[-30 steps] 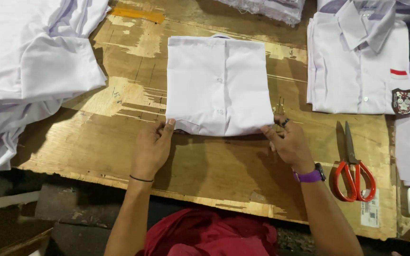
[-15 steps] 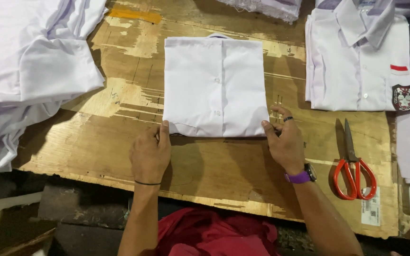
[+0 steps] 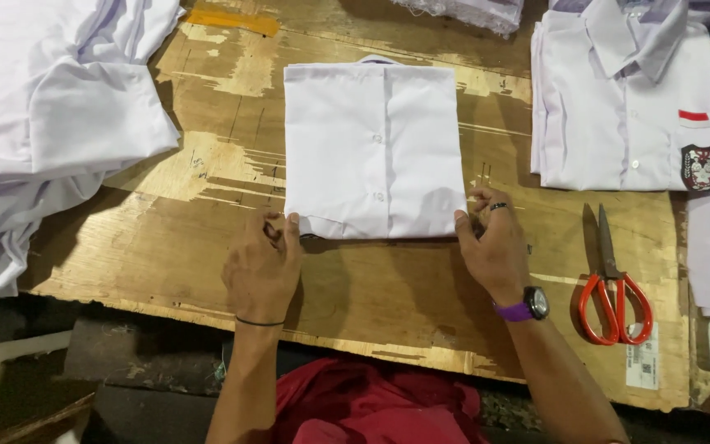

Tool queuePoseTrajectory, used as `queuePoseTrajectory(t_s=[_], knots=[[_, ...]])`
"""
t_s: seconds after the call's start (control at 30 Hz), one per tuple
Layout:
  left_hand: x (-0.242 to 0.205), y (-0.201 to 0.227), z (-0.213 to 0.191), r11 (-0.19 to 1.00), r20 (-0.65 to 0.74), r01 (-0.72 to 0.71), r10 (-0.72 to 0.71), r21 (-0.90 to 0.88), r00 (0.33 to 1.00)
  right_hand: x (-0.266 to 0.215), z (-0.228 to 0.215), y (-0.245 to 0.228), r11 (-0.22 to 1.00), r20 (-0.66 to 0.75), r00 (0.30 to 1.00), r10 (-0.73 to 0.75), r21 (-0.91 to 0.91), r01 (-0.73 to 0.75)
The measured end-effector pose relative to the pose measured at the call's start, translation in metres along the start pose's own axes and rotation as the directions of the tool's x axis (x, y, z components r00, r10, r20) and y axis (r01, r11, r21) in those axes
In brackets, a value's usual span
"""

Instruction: Folding a white collared shirt on a wooden workbench in a factory setting.

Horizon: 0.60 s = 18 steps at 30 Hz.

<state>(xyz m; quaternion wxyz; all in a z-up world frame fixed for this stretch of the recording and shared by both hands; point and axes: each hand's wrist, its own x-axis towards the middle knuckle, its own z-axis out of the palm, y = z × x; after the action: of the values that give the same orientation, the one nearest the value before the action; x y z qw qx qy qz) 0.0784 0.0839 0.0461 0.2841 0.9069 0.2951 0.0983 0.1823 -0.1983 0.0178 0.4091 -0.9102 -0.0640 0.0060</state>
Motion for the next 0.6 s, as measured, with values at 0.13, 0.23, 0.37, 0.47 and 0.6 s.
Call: queuePoseTrajectory(t_s=[0.13,0.23,0.37,0.47,0.6], knots=[[0.011,0.014,0.026,0.891,-0.166,-0.443,0.454,0.098,0.876,0.001,0.006,-0.034,0.884,-0.076,0.904,-0.421,-0.256,0.390],[0.018,0.041,0.035,0.756,-0.066,-0.628,0.647,0.187,0.760,0.011,0.046,-0.055,0.711,0.033,0.762,-0.647,-0.335,0.618],[0.032,0.049,0.046,0.780,0.254,-0.571,0.515,0.257,0.818,0.020,0.091,-0.059,0.715,0.249,0.832,-0.497,-0.426,0.554],[0.037,0.036,0.065,0.796,0.311,-0.549,0.470,0.256,0.826,0.019,0.097,-0.050,0.729,0.286,0.860,-0.422,-0.456,0.510],[0.040,0.035,0.065,0.816,0.301,-0.529,0.457,0.233,0.837,0.023,0.098,-0.048,0.739,0.322,0.867,-0.380,-0.458,0.494]])
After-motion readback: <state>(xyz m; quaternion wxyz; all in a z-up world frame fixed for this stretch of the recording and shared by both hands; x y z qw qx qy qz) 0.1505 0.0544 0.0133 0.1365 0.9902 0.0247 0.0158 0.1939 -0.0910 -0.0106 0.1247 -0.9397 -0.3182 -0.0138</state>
